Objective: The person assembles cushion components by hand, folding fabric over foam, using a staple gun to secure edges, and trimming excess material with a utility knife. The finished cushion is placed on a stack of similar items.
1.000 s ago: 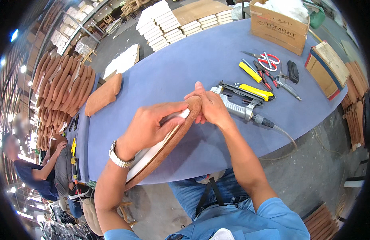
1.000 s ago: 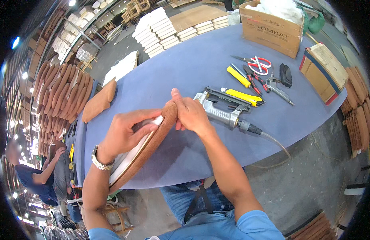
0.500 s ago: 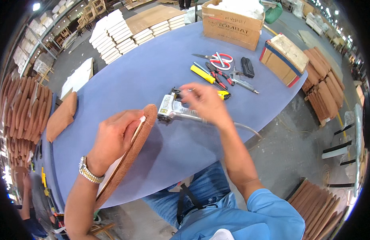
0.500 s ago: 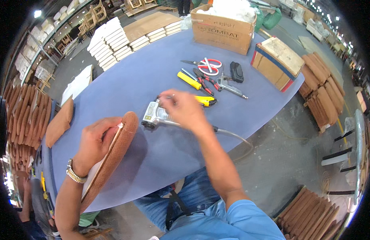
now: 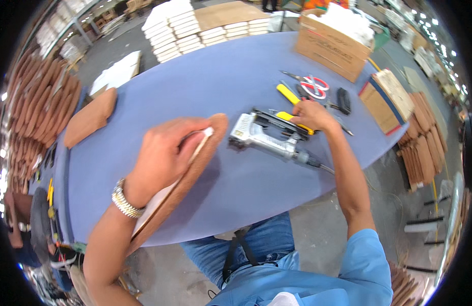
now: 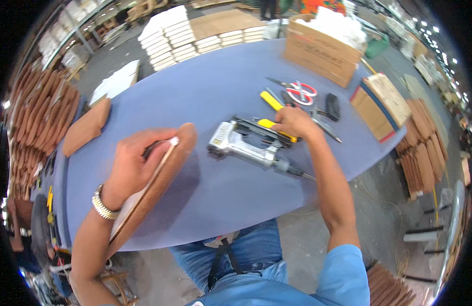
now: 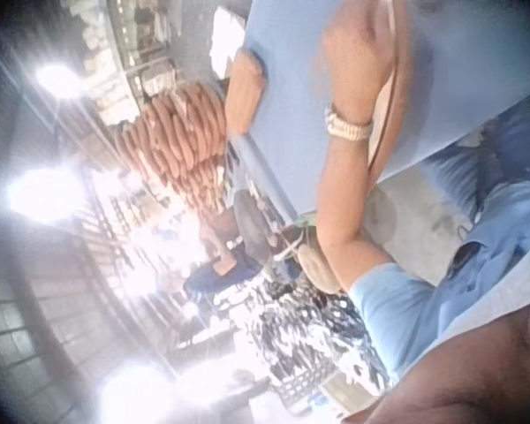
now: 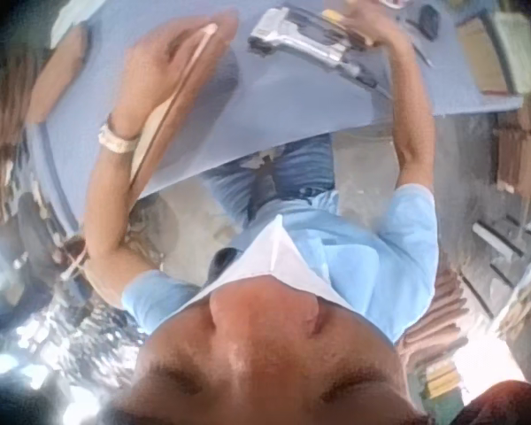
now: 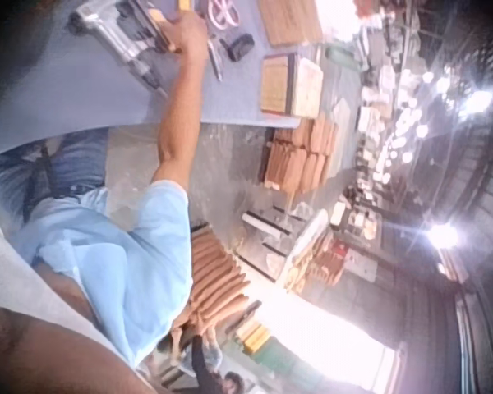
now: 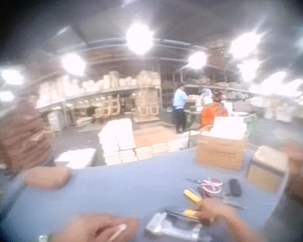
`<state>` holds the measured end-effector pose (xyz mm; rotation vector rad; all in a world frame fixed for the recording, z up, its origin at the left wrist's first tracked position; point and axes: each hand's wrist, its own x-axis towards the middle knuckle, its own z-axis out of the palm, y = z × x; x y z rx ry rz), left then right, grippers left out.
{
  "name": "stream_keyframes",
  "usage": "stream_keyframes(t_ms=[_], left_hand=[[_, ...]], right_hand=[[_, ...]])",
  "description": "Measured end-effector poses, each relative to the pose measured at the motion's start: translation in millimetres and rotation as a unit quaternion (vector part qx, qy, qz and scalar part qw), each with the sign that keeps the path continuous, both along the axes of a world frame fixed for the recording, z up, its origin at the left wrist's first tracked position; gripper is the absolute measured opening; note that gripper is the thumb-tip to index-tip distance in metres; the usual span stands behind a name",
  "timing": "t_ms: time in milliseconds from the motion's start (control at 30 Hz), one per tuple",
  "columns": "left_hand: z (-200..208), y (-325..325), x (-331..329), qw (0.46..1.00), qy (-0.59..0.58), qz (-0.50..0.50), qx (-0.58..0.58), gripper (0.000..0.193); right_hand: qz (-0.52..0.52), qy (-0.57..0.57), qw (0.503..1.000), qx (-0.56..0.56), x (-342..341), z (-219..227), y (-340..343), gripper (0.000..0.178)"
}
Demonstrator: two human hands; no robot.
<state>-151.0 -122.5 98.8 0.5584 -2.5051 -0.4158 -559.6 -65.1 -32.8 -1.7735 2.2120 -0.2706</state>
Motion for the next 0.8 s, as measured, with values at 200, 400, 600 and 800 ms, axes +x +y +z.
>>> stream_keyframes(t_ms=[200, 400, 600, 800], left_hand=[[2, 1, 2, 1.000, -0.003, -0.008, 0.000, 0.023], [1, 2, -2, 1.000, -0.018, 0.001, 0.000, 0.022], [3, 3, -7, 0.999, -0.019, -0.015, -0.033, 0.020], [1, 7, -8, 0.997, -0.011, -0.025, -0.074, 0.024]], right_hand=[[-0.059, -0.046, 0.992, -0.102, 24, 11, 12, 0.030], [-0.086, -0.326, 0.875, -0.348, 91, 33, 55, 0.051], [0.018, -0.597, 0.741, -0.307, 173, 18, 96, 0.052], [0.098, -0.884, 0.354, -0.288, 203, 15, 95, 0.070]])
